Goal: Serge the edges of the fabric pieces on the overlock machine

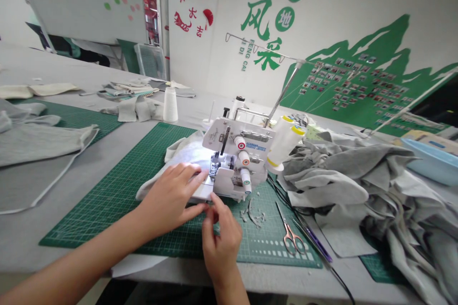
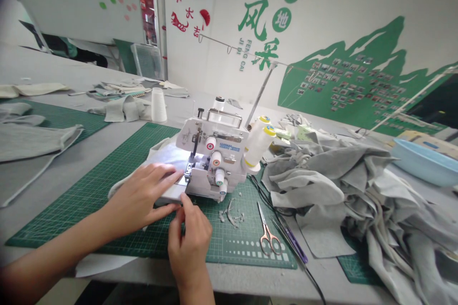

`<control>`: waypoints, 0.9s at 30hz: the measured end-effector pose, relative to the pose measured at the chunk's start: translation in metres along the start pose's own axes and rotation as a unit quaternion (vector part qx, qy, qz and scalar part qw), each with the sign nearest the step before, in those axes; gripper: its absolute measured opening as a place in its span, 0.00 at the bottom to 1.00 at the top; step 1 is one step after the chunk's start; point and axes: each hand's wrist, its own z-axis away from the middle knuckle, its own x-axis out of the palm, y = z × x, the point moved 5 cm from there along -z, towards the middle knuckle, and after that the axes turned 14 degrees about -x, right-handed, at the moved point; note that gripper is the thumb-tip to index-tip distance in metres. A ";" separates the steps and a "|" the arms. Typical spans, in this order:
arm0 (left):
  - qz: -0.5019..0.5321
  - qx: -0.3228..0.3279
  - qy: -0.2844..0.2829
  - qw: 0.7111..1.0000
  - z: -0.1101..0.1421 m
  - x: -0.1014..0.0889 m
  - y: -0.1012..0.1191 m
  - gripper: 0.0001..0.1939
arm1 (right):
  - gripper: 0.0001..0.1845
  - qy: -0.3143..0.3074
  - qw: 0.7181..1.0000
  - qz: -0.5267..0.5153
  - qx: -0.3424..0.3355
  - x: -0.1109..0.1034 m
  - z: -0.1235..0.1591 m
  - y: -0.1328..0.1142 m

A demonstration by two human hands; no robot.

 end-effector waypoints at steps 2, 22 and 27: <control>-0.002 -0.009 -0.005 1.000 -0.003 0.000 0.002 0.31 | 0.18 0.022 1.000 0.007 0.007 -0.003 0.001 -0.001; 0.554 -0.280 -0.113 0.776 -0.103 -0.023 -0.064 0.33 | 0.43 -0.223 0.941 -0.218 0.134 0.073 -0.027 -0.047; 0.599 -0.247 -0.218 0.730 -0.141 -0.004 -0.035 0.37 | 0.48 -0.234 0.936 -0.209 0.158 0.089 -0.028 -0.044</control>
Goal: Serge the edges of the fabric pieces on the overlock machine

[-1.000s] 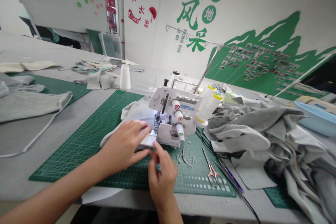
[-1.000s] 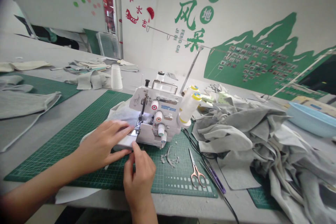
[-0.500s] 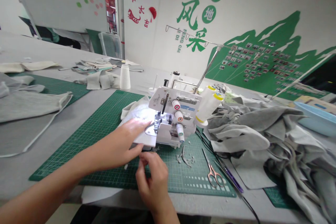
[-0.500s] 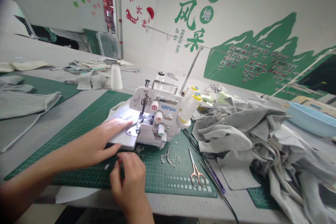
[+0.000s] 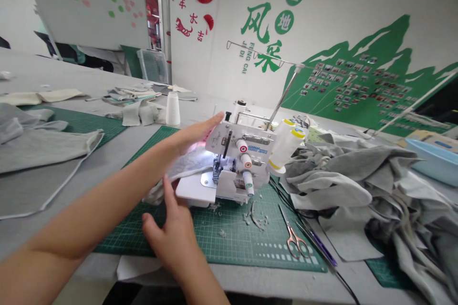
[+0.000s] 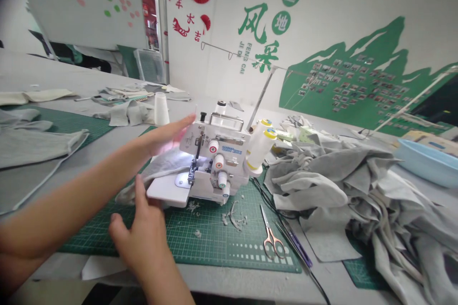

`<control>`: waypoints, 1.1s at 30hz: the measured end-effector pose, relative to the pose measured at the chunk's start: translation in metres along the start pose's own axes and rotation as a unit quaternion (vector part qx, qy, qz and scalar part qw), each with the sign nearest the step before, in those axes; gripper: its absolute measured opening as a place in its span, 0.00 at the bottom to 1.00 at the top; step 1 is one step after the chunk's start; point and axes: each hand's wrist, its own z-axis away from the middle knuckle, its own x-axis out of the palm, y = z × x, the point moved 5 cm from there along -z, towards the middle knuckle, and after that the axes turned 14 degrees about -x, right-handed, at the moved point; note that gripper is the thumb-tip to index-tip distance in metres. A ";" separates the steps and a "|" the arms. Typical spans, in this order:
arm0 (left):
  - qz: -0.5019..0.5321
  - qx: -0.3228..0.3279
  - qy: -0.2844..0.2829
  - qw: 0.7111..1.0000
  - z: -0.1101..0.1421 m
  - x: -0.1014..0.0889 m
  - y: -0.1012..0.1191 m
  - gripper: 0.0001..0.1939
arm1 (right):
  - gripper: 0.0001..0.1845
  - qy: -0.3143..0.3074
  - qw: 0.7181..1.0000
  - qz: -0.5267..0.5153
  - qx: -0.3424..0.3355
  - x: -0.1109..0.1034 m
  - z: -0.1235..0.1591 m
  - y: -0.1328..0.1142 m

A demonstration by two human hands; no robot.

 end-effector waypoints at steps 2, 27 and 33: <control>0.030 -0.008 -0.048 0.998 -0.006 0.009 0.001 0.35 | 0.50 -0.003 1.000 0.021 -0.010 0.003 0.002 0.003; 0.050 0.066 0.023 0.996 -0.008 0.008 0.013 0.20 | 0.48 0.050 0.996 0.005 -0.072 0.001 0.012 0.002; -0.036 0.145 0.164 0.975 0.013 -0.008 0.002 0.20 | 0.48 0.059 0.995 -0.003 -0.078 -0.001 0.013 0.002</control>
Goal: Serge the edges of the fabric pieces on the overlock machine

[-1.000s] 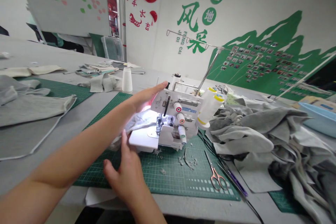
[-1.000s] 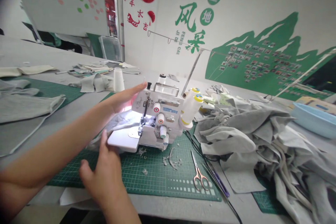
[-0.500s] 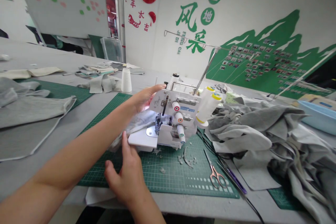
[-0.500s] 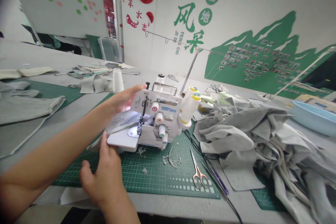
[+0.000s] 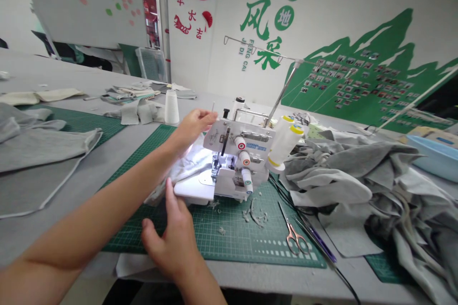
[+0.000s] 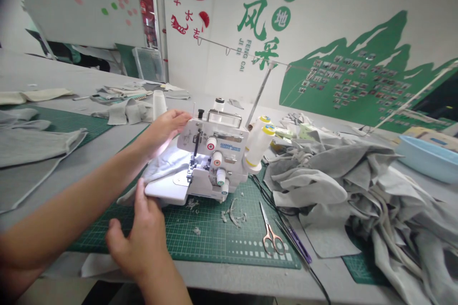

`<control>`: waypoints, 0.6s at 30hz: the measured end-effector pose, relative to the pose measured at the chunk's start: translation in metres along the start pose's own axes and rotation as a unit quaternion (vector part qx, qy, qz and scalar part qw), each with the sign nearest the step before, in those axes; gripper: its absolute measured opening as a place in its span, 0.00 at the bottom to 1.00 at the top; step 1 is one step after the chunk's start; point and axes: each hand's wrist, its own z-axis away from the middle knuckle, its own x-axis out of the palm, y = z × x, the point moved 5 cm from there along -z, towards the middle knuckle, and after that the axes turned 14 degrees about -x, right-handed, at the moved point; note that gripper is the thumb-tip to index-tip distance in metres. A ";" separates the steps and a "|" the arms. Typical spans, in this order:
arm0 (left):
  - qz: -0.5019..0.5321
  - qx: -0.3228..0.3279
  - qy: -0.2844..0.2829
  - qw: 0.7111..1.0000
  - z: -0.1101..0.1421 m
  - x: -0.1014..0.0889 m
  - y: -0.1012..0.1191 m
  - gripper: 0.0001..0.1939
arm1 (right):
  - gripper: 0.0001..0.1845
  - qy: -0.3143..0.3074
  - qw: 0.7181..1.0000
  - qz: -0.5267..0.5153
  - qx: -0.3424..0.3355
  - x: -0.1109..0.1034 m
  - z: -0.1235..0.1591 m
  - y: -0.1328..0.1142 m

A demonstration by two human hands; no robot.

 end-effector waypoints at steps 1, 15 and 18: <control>-0.025 0.018 0.032 0.999 0.008 -0.007 -0.005 0.18 | 0.48 0.002 1.000 -0.004 -0.002 0.000 0.000 0.000; -0.356 0.186 -0.222 0.888 0.059 -0.011 -0.033 0.14 | 0.39 0.069 0.997 -0.036 0.000 -0.010 0.022 -0.014; -0.383 0.205 -0.235 0.870 0.067 -0.011 -0.030 0.15 | 0.36 0.092 0.996 -0.016 0.010 -0.016 0.035 -0.017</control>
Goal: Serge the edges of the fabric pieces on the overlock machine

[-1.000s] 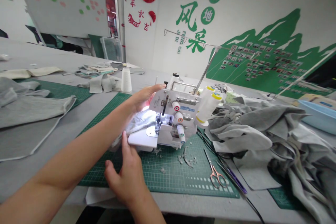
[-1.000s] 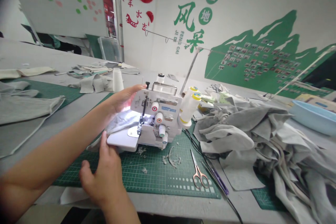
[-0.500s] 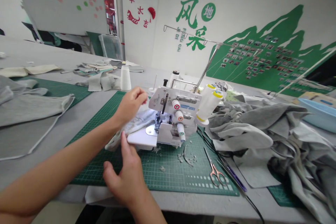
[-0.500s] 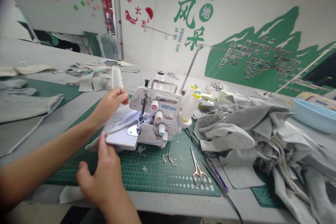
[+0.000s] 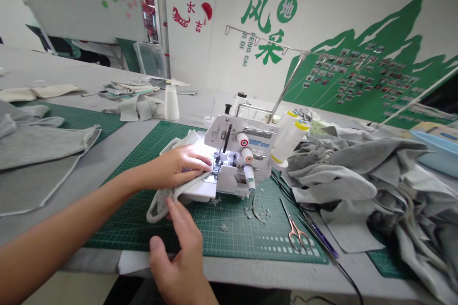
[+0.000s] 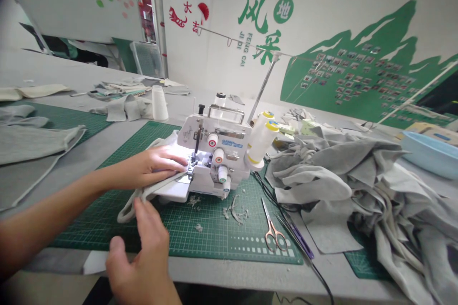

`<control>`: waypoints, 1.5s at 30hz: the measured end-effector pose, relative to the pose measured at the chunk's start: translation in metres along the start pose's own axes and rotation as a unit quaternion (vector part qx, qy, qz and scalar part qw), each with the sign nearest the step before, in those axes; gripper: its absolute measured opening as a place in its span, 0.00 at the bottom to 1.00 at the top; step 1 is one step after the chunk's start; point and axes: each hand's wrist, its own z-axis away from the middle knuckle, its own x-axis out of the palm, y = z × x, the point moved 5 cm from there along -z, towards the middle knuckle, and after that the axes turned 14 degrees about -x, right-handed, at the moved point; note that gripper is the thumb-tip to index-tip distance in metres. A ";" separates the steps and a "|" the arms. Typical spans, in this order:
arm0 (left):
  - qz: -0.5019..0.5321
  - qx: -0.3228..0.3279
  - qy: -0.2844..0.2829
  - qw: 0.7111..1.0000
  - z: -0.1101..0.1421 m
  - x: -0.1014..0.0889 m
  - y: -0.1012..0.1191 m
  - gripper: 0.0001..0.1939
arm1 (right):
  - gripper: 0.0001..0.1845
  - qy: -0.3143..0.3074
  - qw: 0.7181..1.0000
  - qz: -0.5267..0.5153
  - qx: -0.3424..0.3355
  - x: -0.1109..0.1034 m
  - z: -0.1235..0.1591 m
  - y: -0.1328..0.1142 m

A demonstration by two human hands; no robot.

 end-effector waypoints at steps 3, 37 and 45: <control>-0.034 -0.004 0.002 0.999 0.007 0.004 0.005 0.15 | 0.31 0.061 0.998 0.011 0.005 -0.010 0.008 -0.004; -0.207 -0.062 0.088 0.972 0.038 0.033 0.037 0.22 | 0.18 0.019 0.797 -0.473 0.375 0.000 0.041 0.009; -0.196 -0.016 0.064 0.978 0.041 0.028 0.029 0.25 | 0.18 0.021 0.989 0.136 -0.047 -0.078 -0.025 0.001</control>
